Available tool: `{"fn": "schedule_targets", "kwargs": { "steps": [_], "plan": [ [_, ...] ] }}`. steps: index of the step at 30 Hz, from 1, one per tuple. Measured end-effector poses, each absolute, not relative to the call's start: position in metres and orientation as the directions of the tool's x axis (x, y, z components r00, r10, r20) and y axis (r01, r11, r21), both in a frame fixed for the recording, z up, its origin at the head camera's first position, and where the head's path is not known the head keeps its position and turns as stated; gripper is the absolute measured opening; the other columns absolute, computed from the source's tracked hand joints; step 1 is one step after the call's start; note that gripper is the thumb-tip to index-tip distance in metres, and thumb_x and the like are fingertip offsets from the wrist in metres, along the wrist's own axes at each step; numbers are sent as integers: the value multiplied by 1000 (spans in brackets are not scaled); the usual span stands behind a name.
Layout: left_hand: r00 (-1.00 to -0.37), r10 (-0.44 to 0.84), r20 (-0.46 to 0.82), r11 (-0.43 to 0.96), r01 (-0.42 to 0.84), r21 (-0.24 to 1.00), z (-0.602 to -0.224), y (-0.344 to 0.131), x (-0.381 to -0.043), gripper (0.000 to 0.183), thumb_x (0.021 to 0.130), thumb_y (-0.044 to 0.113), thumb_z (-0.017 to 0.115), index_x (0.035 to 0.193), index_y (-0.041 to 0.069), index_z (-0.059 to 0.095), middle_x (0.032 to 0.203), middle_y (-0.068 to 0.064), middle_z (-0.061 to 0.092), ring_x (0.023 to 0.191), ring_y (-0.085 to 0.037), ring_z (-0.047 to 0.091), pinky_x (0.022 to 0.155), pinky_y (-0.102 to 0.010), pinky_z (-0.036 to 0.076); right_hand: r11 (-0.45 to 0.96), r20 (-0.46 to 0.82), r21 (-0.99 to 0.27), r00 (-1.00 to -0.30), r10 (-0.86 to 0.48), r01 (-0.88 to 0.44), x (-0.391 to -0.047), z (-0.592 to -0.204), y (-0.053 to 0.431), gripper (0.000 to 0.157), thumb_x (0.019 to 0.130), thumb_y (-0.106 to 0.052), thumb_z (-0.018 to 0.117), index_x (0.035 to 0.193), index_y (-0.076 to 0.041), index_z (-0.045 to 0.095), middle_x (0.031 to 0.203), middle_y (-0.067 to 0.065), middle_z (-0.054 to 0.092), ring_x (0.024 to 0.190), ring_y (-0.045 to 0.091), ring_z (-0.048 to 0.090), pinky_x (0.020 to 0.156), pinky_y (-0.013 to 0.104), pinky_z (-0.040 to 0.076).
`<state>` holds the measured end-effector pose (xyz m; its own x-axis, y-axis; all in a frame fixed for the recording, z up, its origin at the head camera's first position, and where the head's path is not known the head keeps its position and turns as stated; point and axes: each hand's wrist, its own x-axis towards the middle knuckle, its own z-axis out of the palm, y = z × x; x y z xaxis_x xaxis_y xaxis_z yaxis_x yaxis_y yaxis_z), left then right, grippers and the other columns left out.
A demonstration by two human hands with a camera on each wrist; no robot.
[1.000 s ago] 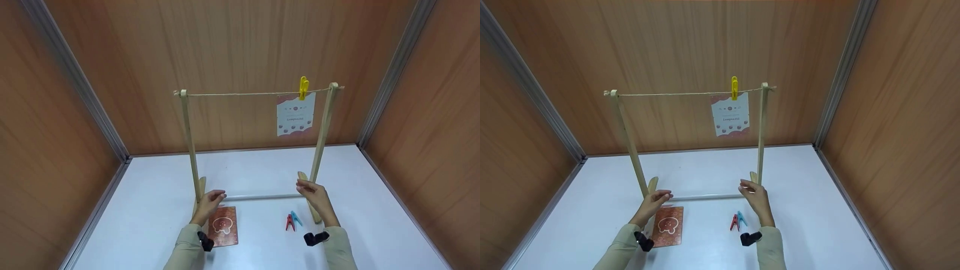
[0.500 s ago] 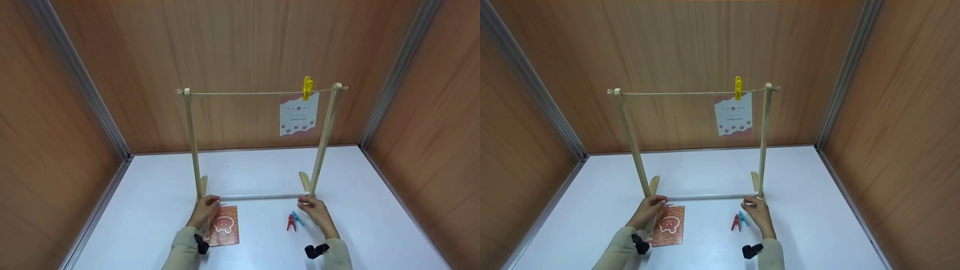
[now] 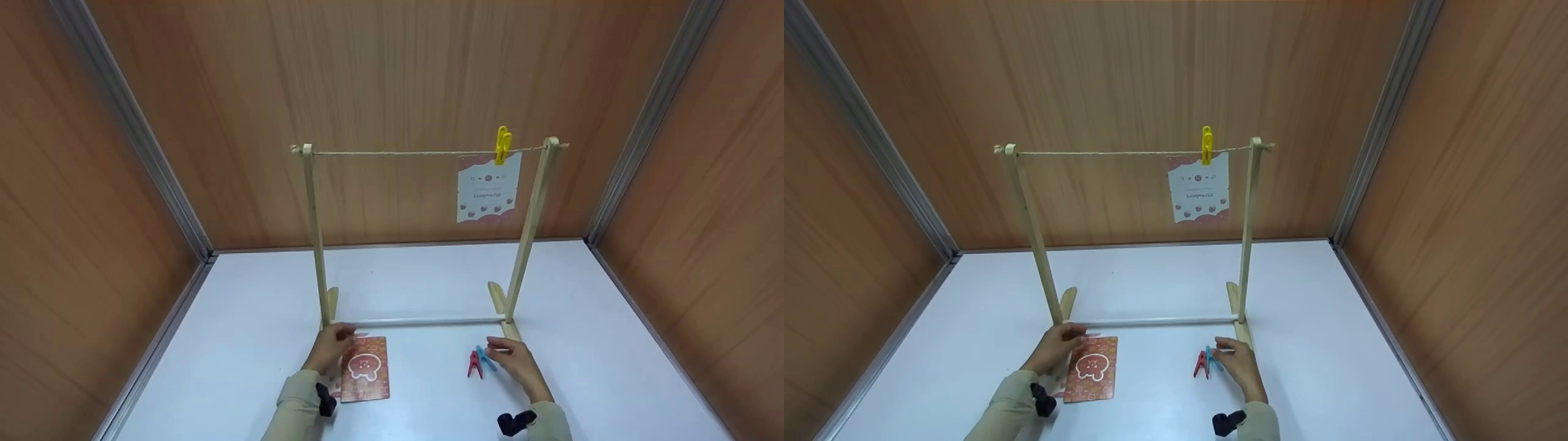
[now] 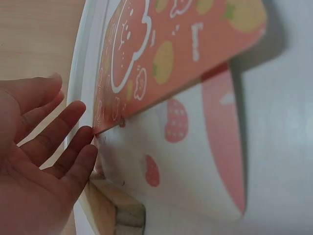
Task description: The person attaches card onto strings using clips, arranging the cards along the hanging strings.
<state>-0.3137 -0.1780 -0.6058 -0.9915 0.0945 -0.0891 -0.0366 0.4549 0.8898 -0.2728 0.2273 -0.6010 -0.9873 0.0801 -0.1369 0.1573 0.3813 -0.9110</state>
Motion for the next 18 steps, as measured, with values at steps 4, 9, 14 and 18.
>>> {"fn": "schedule_targets", "kwargs": {
  "steps": [4,9,14,18],
  "plan": [
    [-990,103,-92,474,-32,880,-606,-179,-313,32,91,6,60,122,1,60,112,-12,63,104,-24,59,93,-43,50,393,-144,-904,-986,88,167,-272,-602,226,37,88,-15,69,120,3,63,109,13,66,93,18,61,79,31,51],
    [-989,106,-102,480,-39,876,-605,-181,-313,34,90,5,61,123,-1,58,113,-14,62,105,-25,59,92,-42,50,420,-148,-891,-985,90,172,-272,-604,225,38,87,-15,70,119,4,63,106,12,66,94,19,61,81,32,52],
    [-987,90,-130,497,-68,865,-604,-181,-312,32,90,5,63,121,-1,59,110,-12,62,101,-23,59,89,-40,51,457,-136,-873,-985,105,169,-271,-609,226,37,86,-15,71,117,3,65,101,9,67,93,19,61,82,32,51],
    [-988,91,-127,507,-64,860,-603,-180,-313,30,88,5,64,117,-1,60,105,-12,62,95,-21,59,85,-38,52,482,-115,-863,-987,109,154,-270,-611,225,37,83,-14,73,115,4,66,93,6,67,85,15,60,75,27,49]
  ]
}}
